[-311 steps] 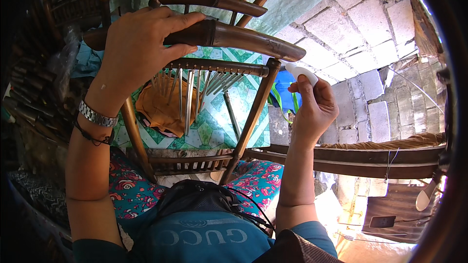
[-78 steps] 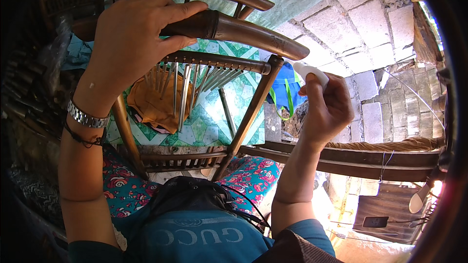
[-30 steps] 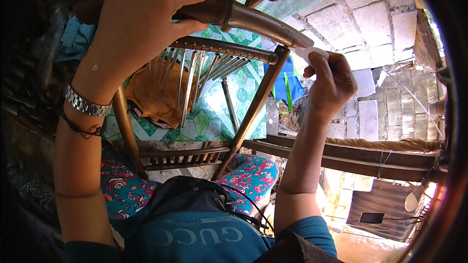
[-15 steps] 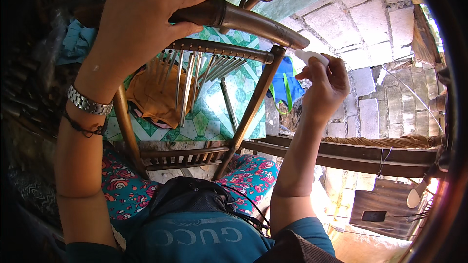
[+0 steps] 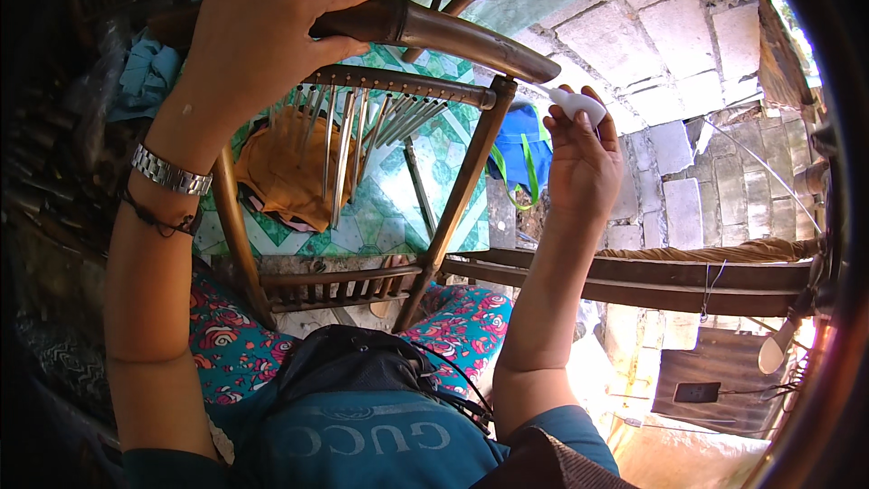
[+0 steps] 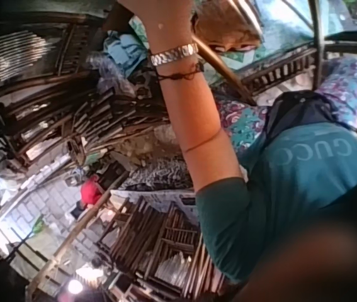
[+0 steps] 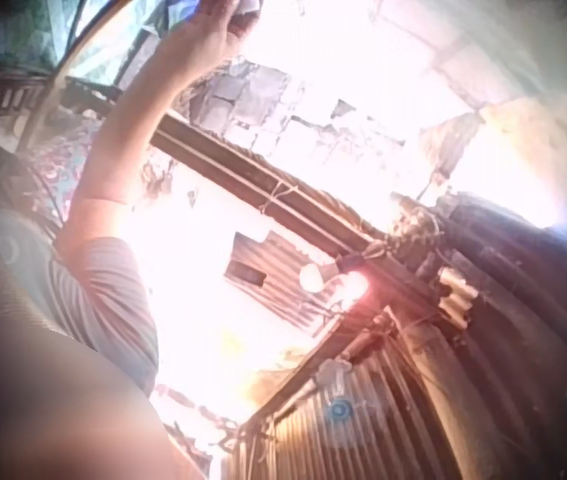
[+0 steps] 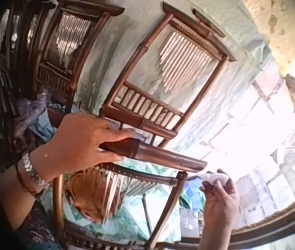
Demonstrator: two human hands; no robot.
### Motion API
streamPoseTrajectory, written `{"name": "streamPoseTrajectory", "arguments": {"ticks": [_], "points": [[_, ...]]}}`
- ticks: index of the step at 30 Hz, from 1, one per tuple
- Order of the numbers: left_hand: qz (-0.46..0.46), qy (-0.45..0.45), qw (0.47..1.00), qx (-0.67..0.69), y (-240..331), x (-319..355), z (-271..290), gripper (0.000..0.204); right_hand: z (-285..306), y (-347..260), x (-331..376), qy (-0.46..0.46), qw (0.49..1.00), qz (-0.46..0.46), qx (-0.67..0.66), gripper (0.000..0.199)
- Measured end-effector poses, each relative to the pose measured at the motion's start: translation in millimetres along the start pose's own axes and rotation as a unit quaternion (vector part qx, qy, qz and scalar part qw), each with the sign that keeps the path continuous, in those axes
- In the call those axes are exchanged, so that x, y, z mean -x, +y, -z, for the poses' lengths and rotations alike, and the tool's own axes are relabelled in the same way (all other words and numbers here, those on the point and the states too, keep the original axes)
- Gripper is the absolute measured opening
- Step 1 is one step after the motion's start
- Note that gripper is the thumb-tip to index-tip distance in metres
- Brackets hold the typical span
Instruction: The person applies glue to a bamboo chair frame and joins two sections together. They then lift and reposition the chair to align and press the joints, completing the assembly of one chair.
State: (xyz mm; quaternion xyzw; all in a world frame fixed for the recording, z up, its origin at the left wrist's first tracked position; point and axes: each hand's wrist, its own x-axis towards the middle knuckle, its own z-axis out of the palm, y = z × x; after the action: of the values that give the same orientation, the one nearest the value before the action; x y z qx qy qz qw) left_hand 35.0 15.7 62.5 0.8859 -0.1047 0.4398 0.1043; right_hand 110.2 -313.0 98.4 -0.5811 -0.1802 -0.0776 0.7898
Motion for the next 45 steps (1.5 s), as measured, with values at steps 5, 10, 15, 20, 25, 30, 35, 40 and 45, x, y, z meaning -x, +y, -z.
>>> {"name": "streamPoseTrajectory", "arguments": {"ticks": [5,10,15,20,25,30,35,40,45], "points": [[-0.004,0.007,1.000,0.000,-1.2,0.2,-2.7,0.049,-24.1,-4.1,8.0,0.004,0.981,0.079,0.179,0.023],[-0.010,0.008,1.000,-0.011,-2.6,1.2,-3.7,0.049,-40.4,-2.6,10.5,0.000,0.954,0.144,0.263,0.019],[-0.016,0.011,1.000,-0.013,-4.5,1.7,-4.6,0.049,-45.3,3.2,10.3,0.001,0.930,0.179,0.320,0.019],[-0.020,0.016,0.999,-0.021,-3.9,2.0,-4.8,0.049,-46.4,7.8,11.8,0.004,0.911,0.208,0.357,0.019],[-0.017,0.013,1.000,-0.020,-1.3,0.2,-1.3,0.047,-47.4,10.5,10.3,0.006,0.891,0.237,0.388,0.020],[-0.005,-0.029,1.000,-0.007,0.9,-2.1,2.8,0.047,-48.5,13.3,6.6,0.007,0.866,0.277,0.416,0.020],[-0.022,-0.012,1.000,-0.007,-0.5,-3.5,2.0,0.047,-48.1,16.3,5.1,0.007,0.851,0.296,0.434,0.018],[-0.017,-0.017,1.000,-0.009,-0.1,-3.2,2.4,0.047,-45.9,18.4,2.7,0.001,0.827,0.325,0.459,0.018],[-0.003,-0.028,1.000,-0.011,1.1,-3.1,2.4,0.047,-44.6,16.9,0.6,-0.001,0.825,0.323,0.464,0.018]]}}
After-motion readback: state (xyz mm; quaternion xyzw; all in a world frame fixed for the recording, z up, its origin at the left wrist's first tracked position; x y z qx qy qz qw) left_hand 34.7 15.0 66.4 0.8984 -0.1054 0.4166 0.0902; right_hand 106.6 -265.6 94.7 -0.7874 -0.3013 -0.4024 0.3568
